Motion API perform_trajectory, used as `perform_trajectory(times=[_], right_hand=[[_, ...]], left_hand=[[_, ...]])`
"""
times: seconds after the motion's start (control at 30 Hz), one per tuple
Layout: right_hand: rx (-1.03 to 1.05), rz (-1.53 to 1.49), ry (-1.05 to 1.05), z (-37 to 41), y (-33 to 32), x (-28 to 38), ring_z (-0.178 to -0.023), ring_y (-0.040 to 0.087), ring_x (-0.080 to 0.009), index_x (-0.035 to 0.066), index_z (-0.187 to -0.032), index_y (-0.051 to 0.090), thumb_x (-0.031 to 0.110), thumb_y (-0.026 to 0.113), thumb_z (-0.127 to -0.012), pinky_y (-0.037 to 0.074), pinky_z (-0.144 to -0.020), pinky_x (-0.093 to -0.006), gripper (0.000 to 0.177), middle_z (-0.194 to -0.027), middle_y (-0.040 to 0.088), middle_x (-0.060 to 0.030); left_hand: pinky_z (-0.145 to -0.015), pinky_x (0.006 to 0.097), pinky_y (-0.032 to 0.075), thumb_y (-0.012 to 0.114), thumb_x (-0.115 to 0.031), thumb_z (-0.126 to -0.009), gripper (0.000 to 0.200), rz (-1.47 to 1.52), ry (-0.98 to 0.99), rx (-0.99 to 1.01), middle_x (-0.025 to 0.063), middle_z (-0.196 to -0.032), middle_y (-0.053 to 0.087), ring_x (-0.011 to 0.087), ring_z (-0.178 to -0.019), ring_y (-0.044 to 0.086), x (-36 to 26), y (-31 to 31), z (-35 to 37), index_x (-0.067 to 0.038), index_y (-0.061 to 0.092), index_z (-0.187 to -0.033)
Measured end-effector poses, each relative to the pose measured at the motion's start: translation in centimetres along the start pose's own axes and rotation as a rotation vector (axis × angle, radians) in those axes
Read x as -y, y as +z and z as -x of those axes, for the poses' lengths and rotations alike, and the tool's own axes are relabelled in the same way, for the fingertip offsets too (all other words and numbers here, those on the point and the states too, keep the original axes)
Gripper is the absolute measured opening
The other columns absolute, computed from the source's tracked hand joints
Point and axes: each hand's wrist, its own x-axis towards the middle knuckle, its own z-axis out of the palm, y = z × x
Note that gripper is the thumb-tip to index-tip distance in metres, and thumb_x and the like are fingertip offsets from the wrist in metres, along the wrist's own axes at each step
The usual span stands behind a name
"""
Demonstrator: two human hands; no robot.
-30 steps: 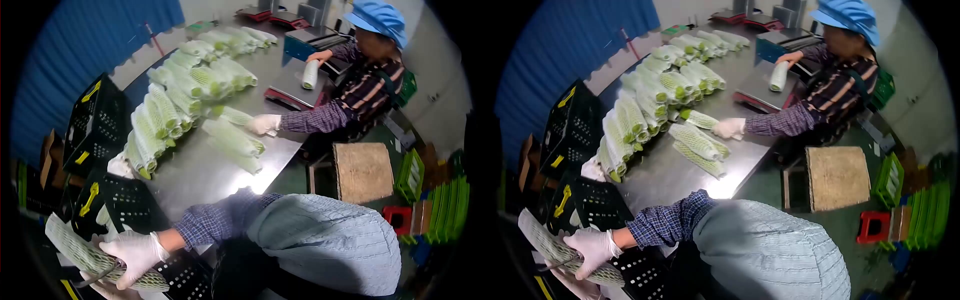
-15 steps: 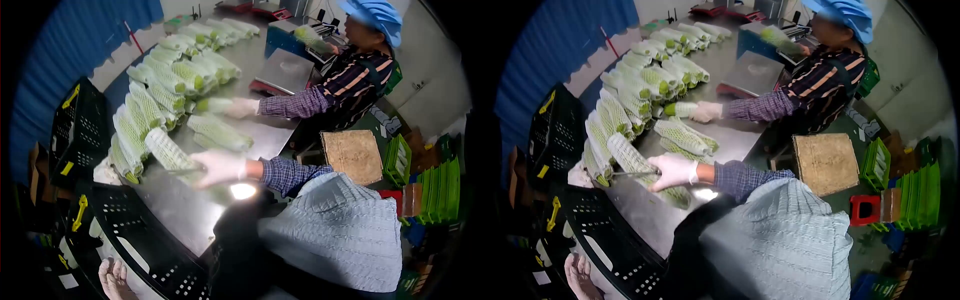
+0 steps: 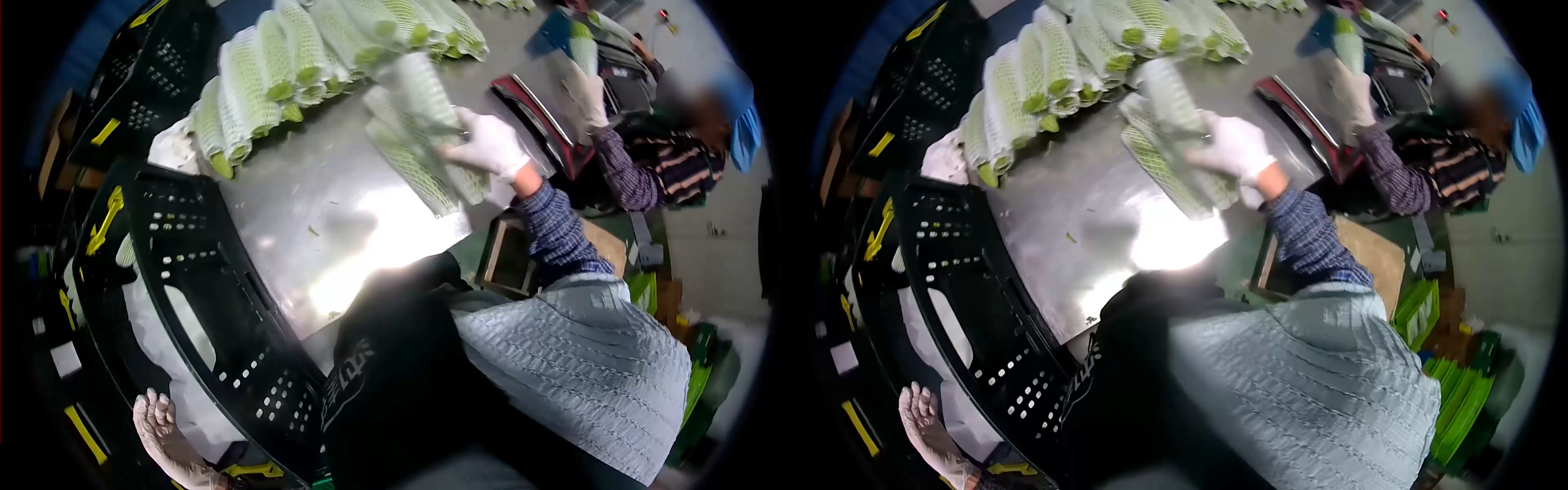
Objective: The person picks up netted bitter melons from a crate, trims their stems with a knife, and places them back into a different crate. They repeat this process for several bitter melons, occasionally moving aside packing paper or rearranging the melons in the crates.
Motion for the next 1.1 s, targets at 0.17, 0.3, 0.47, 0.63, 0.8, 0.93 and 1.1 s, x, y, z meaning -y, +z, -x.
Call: perform_trajectory(times=[0.17, 0.3, 0.47, 0.63, 0.8, 0.93, 1.1], right_hand=[[-0.053, -0.049, 0.065, -1.7, 1.3, -13.4, -0.098, 0.069, -0.0266, 0.008, -0.126, 0.064, 0.039, 0.074, -0.079, 0.052, -0.087, -0.0364, 0.056, -0.109, 0.072, -0.0176], [0.16, -0.791, 0.209, 1.2, 2.6, -13.7, -0.1, 0.062, -0.0185, -0.001, -0.135, 0.055, 0.023, 0.068, -0.091, 0.05, -0.089, -0.0305, 0.053, -0.118, 0.066, -0.008], [0.023, -0.186, -0.128, -5.0, 1.2, -15.4, -0.115, 0.058, -0.0223, -0.003, -0.14, 0.05, 0.017, 0.062, -0.094, 0.046, -0.099, -0.0332, 0.051, -0.133, 0.059, -0.0133], [0.097, -0.203, -0.456, -13.7, 4.3, -10.0, -0.121, 0.057, -0.0249, -0.003, -0.143, 0.047, 0.008, 0.056, -0.096, 0.043, -0.105, -0.0349, 0.049, -0.141, 0.055, -0.0162], [0.373, -0.606, -0.502, -11.8, 18.6, 2.7, -0.096, 0.064, -0.0171, 0.001, -0.127, 0.057, 0.004, 0.054, -0.096, 0.051, -0.088, -0.0281, 0.032, -0.109, 0.066, -0.0068], [0.522, -0.841, 0.099, -15.0, 23.9, 1.1, -0.079, 0.061, -0.0137, 0.004, -0.121, 0.058, 0.008, 0.054, -0.097, 0.055, -0.071, -0.0274, 0.025, -0.101, 0.066, -0.0039], [0.41, -0.847, 0.258, -12.6, 17.8, -0.5, -0.097, 0.06, -0.0218, 0.002, -0.133, 0.048, 0.015, 0.059, -0.093, 0.053, -0.079, -0.0374, 0.044, -0.118, 0.059, -0.0079]], left_hand=[[-0.108, 0.0365, 0.042, 0.046, -0.043, -0.102, 0.059, 0.047, -0.127, -0.255, 0.0196, -0.134, 0.059, 0.0237, -0.121, 0.059, 1.9, 0.0, 0.5, 0.002, 0.052, -0.138], [-0.093, 0.0346, 0.052, 0.058, -0.028, -0.098, 0.037, 0.122, -0.196, -0.253, 0.0127, -0.114, 0.069, 0.0206, -0.1, 0.067, 2.6, 0.5, 0.8, 0.0, 0.063, -0.122], [-0.09, 0.0302, 0.053, 0.064, -0.026, -0.096, 0.03, 0.208, -0.158, -0.26, 0.0083, -0.105, 0.069, 0.0158, -0.095, 0.067, 3.6, -1.3, 2.9, -0.001, 0.065, -0.112], [-0.082, 0.028, 0.054, 0.065, -0.023, -0.095, 0.024, 0.173, -0.192, -0.27, 0.0064, -0.097, 0.067, 0.0144, -0.087, 0.066, 3.3, 1.1, 0.3, -0.002, 0.064, -0.106], [-0.081, 0.0275, 0.054, 0.067, -0.017, -0.094, 0.018, 0.15, -0.149, -0.246, 0.0058, -0.096, 0.067, 0.0128, -0.086, 0.065, 2.5, 2.0, 0.5, -0.002, 0.065, -0.104], [-0.082, 0.0273, 0.054, 0.069, -0.017, -0.092, 0.018, 0.063, -0.088, -0.205, 0.0067, -0.096, 0.067, 0.0121, -0.086, 0.064, 3.5, 1.6, 1.5, -0.001, 0.066, -0.102], [-0.091, 0.0297, 0.053, 0.069, -0.024, -0.092, 0.03, 0.014, -0.292, -0.204, 0.0091, -0.108, 0.067, 0.0162, -0.098, 0.065, 3.7, 1.6, 1.6, -0.001, 0.066, -0.112]])
